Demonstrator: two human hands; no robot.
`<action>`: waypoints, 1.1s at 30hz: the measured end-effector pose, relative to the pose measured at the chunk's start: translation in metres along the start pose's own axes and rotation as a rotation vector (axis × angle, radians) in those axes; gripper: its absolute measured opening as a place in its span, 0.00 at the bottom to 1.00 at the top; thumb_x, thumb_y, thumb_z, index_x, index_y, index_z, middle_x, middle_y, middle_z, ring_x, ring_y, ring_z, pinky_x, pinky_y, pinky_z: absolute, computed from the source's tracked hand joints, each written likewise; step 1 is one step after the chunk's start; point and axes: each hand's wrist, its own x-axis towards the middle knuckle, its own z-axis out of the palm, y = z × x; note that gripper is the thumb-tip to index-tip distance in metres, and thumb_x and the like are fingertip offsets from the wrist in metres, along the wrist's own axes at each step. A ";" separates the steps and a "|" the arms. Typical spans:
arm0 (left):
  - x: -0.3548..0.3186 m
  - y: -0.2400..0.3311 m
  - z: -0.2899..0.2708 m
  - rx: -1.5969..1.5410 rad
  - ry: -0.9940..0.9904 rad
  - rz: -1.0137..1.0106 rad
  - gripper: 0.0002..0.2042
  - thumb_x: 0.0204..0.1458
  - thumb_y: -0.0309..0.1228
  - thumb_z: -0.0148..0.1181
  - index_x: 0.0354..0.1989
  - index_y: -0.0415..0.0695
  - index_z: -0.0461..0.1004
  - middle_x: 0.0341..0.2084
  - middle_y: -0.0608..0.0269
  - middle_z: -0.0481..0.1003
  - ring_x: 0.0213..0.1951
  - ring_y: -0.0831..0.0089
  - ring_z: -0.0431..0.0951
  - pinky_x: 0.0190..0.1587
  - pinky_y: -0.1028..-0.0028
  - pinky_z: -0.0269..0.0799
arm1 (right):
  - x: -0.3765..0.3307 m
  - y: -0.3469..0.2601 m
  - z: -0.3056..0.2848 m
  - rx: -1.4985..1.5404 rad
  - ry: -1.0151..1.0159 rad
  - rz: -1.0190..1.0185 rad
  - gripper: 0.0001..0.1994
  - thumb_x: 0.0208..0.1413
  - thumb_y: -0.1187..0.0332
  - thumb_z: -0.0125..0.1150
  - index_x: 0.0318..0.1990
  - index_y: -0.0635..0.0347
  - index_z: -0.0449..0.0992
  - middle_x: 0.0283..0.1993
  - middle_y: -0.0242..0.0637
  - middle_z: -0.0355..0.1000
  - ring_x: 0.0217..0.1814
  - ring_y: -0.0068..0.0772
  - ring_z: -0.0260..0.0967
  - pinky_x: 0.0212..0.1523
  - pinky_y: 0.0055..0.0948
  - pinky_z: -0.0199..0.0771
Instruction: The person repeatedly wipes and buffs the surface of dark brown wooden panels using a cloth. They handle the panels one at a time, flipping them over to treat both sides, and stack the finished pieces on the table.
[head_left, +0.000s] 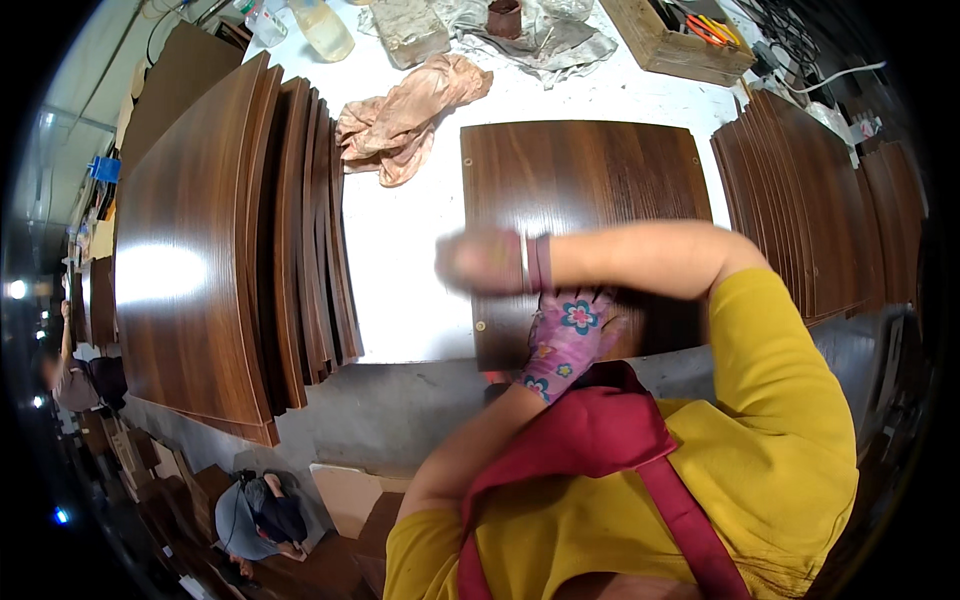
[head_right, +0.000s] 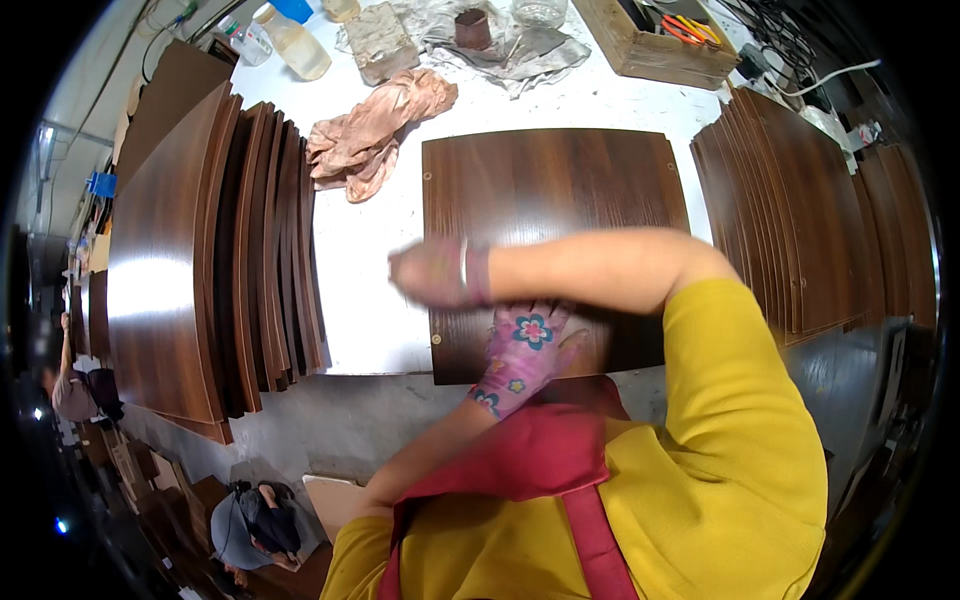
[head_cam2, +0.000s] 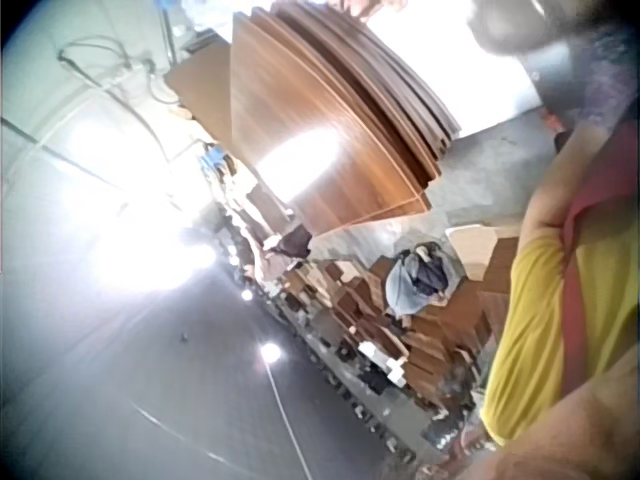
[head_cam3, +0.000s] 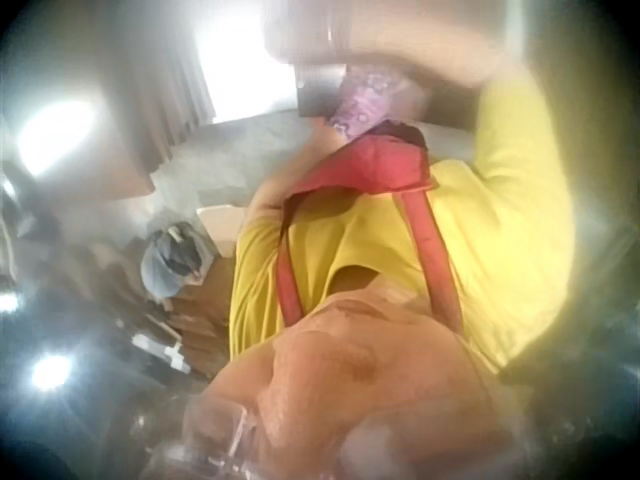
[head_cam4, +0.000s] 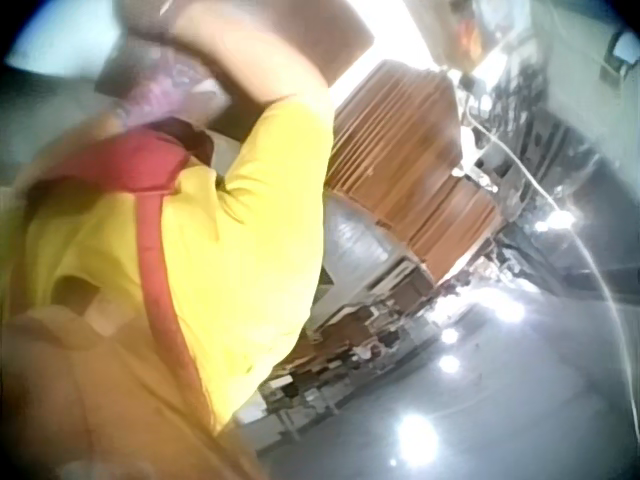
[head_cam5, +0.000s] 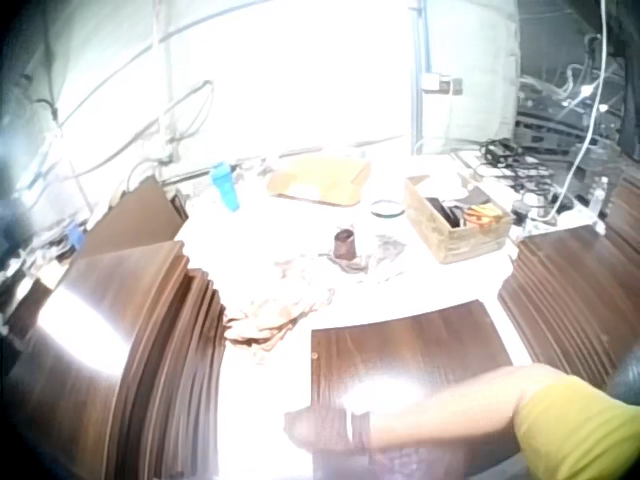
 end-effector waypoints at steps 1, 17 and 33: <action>0.003 -0.013 0.042 -0.027 0.341 0.083 0.36 0.53 0.57 0.47 0.68 0.52 0.56 0.68 0.60 0.54 0.70 0.58 0.49 0.69 0.50 0.37 | -0.004 -0.032 -0.005 0.108 -0.141 -0.035 0.05 0.47 0.69 0.56 0.27 0.62 0.72 0.29 0.47 0.71 0.31 0.49 0.73 0.31 0.44 0.74; -0.057 -0.024 -0.021 -0.035 0.591 0.034 0.19 0.49 0.27 0.60 0.52 0.39 0.73 0.53 0.47 0.69 0.55 0.45 0.67 0.60 0.54 0.62 | -0.223 -0.052 -0.124 0.879 0.787 0.959 0.18 0.57 0.63 0.62 0.52 0.59 0.73 0.42 0.35 0.72 0.43 0.26 0.71 0.45 0.27 0.73; 0.153 0.031 -0.027 0.393 0.435 0.177 0.25 0.59 0.43 0.49 0.64 0.48 0.63 0.64 0.56 0.61 0.67 0.55 0.56 0.68 0.55 0.47 | -0.290 0.036 -0.159 -0.067 0.886 1.136 0.15 0.52 0.69 0.60 0.47 0.65 0.75 0.43 0.46 0.72 0.47 0.40 0.70 0.50 0.33 0.69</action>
